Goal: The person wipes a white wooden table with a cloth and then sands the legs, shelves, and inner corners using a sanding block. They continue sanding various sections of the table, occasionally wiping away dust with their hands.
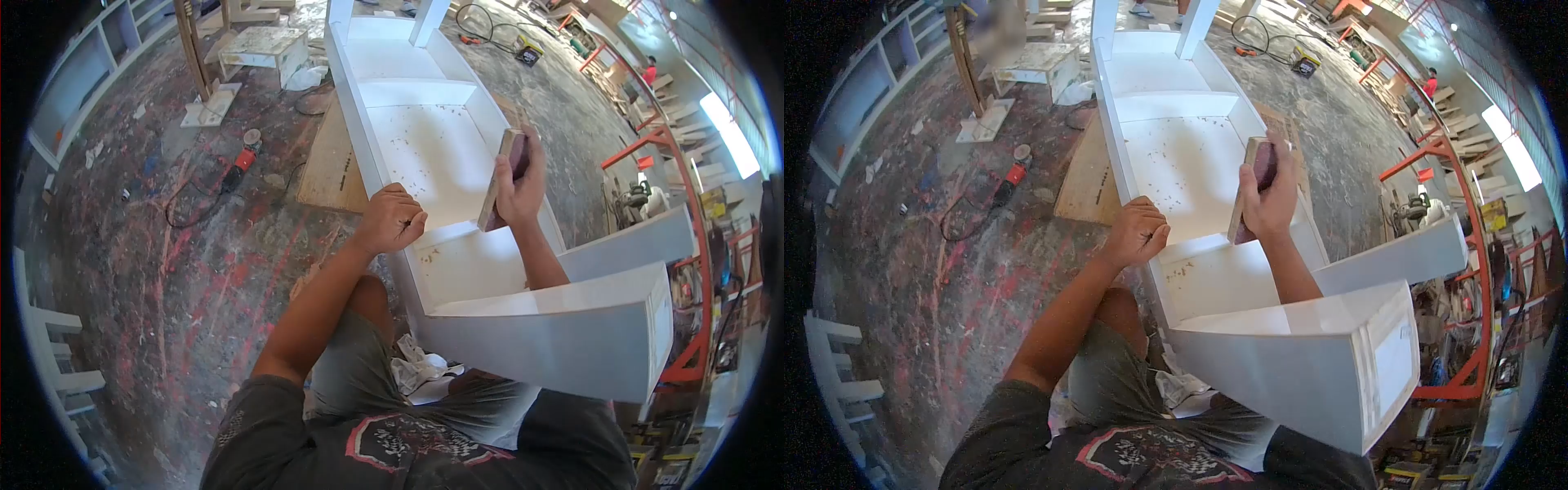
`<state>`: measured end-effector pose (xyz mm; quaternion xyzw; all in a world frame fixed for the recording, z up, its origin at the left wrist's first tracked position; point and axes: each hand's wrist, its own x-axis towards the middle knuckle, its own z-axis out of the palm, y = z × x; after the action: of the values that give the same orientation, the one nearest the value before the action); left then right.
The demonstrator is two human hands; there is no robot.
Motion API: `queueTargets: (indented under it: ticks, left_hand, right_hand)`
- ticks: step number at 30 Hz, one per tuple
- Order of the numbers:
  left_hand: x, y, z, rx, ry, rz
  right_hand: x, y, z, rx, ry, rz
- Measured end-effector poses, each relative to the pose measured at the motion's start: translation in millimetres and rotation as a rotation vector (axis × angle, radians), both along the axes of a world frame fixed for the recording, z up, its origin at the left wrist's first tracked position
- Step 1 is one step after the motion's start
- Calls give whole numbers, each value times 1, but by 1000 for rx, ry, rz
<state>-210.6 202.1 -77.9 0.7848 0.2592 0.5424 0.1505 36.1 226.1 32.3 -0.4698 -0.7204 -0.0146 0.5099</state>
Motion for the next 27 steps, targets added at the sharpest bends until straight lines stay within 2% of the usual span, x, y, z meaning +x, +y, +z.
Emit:
queueTargets:
  ticks: [3,4,7,9,11,12,14,15,17,21,23,25,27]
  left_hand:
    - [0,-3,1,-18,-7,-59]
    - [1,-2,1,-9,-28,-58]
    - [0,-5,-2,-18,-34,-56]
    - [0,-6,-2,-25,-13,-54]
    - [1,-4,0,-10,-26,-47]
    - [1,0,3,3,-25,-42]
    - [3,-4,-2,9,-56,-15]
    - [4,-6,-5,-8,-53,-11]
    - [4,-4,-4,9,-62,-11]
    - [3,-10,0,-6,-47,-36]
    - [0,-4,1,3,-16,7]
    - [2,-2,2,11,-45,4]
    - [3,-8,-3,-5,-67,-11]
  right_hand:
    - [-2,-5,-2,-85,-21,-26]
    - [-1,0,-12,-20,-98,-15]
    - [0,-10,-46,-30,-56,72]
    - [6,-30,-50,-138,-46,12]
    - [19,-40,-55,-157,-282,68]
    - [22,-30,-55,-143,-281,71]
    - [26,-11,-63,-7,85,109]
    - [14,-7,-37,94,56,86]
    - [-1,-11,-26,6,45,27]
    - [24,-33,-73,66,-86,92]
    - [31,-43,-71,-91,-198,115]
    - [26,-29,-61,-41,-174,118]
    - [16,-11,-48,121,252,88]
